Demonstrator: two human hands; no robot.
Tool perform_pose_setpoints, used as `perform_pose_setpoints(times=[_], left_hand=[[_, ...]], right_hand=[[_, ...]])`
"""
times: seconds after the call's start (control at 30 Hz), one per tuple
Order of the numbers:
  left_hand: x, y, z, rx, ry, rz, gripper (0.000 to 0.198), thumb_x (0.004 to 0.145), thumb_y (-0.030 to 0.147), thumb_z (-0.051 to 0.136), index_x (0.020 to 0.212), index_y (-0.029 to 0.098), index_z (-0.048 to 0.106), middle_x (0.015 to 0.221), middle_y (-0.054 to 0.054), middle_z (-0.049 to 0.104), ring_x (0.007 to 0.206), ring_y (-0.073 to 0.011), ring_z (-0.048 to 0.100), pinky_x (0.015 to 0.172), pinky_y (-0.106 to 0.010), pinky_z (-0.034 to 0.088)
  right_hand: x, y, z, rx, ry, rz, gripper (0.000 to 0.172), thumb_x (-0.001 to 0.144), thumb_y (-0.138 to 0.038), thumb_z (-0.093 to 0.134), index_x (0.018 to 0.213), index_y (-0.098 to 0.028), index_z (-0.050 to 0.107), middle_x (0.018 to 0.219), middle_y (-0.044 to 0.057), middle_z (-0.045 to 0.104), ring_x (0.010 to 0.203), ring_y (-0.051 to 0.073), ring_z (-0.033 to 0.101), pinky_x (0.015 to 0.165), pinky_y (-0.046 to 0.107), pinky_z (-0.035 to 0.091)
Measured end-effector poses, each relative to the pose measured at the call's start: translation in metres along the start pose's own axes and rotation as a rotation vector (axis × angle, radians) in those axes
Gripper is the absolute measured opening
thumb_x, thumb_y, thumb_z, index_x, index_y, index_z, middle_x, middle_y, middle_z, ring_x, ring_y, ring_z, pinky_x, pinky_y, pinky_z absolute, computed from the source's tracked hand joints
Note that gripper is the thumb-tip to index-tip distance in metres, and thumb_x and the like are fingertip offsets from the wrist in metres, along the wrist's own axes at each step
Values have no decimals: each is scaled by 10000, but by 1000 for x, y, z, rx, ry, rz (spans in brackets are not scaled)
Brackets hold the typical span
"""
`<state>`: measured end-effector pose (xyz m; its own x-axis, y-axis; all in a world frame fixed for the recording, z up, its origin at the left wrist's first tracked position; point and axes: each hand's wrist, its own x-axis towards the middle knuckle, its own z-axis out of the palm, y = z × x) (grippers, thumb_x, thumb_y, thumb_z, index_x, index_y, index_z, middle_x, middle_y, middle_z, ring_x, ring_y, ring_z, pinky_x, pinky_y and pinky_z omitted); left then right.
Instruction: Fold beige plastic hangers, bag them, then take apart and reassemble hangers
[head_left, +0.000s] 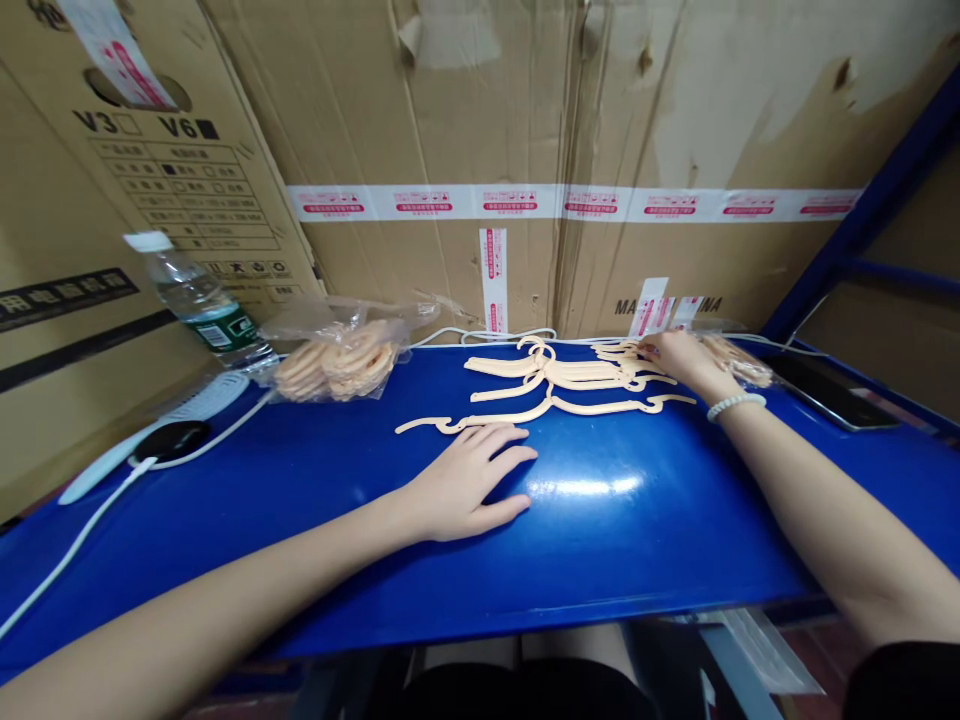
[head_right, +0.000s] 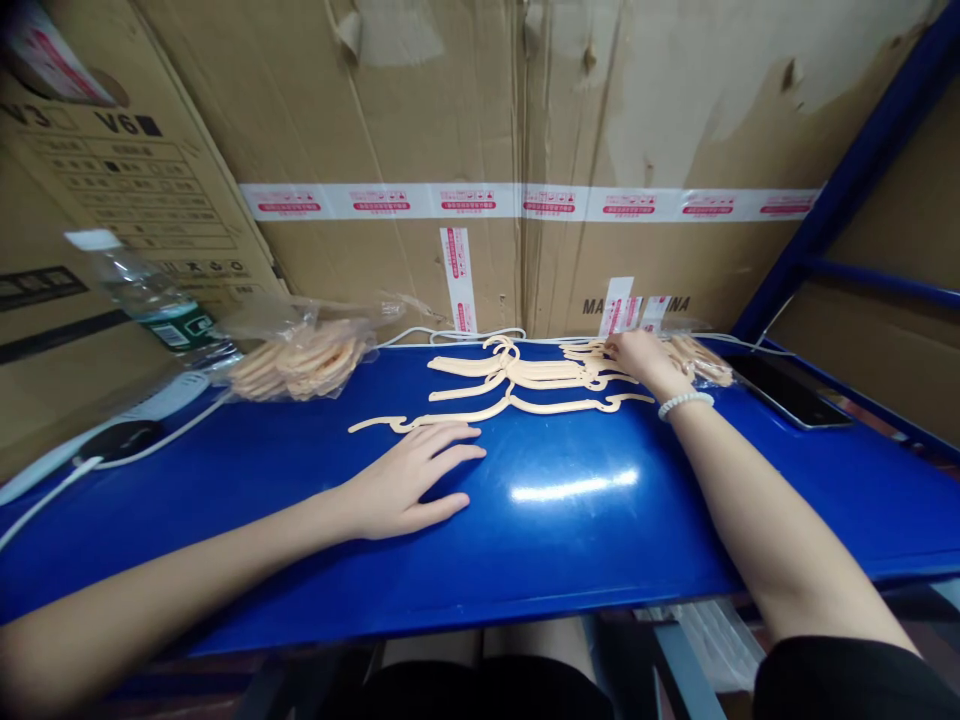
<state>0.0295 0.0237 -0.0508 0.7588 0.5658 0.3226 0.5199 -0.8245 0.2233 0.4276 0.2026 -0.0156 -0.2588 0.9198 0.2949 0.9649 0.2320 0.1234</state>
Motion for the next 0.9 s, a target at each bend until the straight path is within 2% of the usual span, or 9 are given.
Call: perform_pose_setpoints(times=[0.3, 0.4, 0.47, 0.5, 0.57, 0.63, 0.7, 0.77, 0.9], left_hand=[[-2, -3, 3, -73, 45, -13, 437, 938, 418, 611, 1300, 174, 591, 1423, -180, 555, 1328, -352, 499, 1115, -549, 391], [-1, -2, 1, -174, 79, -9, 374, 933, 358, 623, 1264, 187, 600, 1385, -153, 592, 1311, -324, 521, 1118, -522, 399], [0, -1, -1, -307, 118, -64, 332, 931, 317, 621, 1242, 201, 611, 1337, -129, 627, 1280, -294, 552, 1101, -487, 427], [1, -1, -2, -394, 142, -119, 317, 927, 307, 621, 1228, 205, 620, 1306, -121, 643, 1247, -280, 575, 1070, -464, 459], [3, 1, -3, -606, 180, -262, 324, 915, 312, 624, 1220, 202, 623, 1269, -122, 650, 1159, -258, 625, 968, -415, 528], [5, 2, 0, -817, 199, -393, 383, 892, 329, 642, 1249, 198, 601, 1299, -134, 623, 1085, -242, 657, 874, -375, 565], [8, 3, 4, -977, 214, -479, 442, 854, 350, 688, 1251, 184, 584, 1284, -145, 627, 1009, -228, 680, 813, -346, 576], [10, 3, 7, -1066, 239, -519, 438, 828, 385, 727, 1184, 161, 605, 1143, -133, 686, 895, -210, 691, 730, -315, 574], [14, 0, 9, -1128, 307, -506, 375, 843, 470, 725, 974, 124, 662, 789, -60, 693, 682, -157, 653, 620, -266, 541]], right_hand=[[-7, -23, -35, 152, 295, 61, 258, 901, -141, 532, 963, -110, 780, 1005, 179, 771, 964, 304, 717, 881, 386, 530], [-14, -48, -40, 265, 426, 92, 246, 916, -208, 548, 995, -144, 772, 998, 127, 778, 911, 274, 733, 858, 379, 558], [-22, -74, -39, 537, 492, 106, 206, 887, -270, 614, 964, -157, 767, 937, 103, 783, 817, 249, 740, 776, 364, 588], [-26, -90, -39, 763, 477, 88, 203, 854, -302, 666, 957, -154, 759, 909, 100, 783, 808, 247, 741, 738, 355, 597], [-37, -123, -39, 1137, 329, 68, 274, 774, -358, 755, 945, -144, 740, 814, 92, 774, 712, 229, 729, 616, 322, 594], [-50, -156, -40, 1358, 167, 28, 285, 727, -354, 799, 913, -150, 730, 808, 84, 771, 712, 212, 730, 619, 302, 596], [-65, -183, -43, 1466, 16, -44, 260, 734, -335, 797, 915, -161, 728, 832, 71, 773, 731, 198, 734, 659, 302, 606], [-80, -202, -46, 1503, -123, -130, 235, 762, -321, 780, 928, -163, 730, 861, 71, 776, 773, 198, 741, 706, 313, 612], [-99, -219, -48, 1478, -192, -218, 223, 818, -340, 759, 944, -160, 721, 814, 55, 761, 718, 173, 725, 691, 298, 596]])
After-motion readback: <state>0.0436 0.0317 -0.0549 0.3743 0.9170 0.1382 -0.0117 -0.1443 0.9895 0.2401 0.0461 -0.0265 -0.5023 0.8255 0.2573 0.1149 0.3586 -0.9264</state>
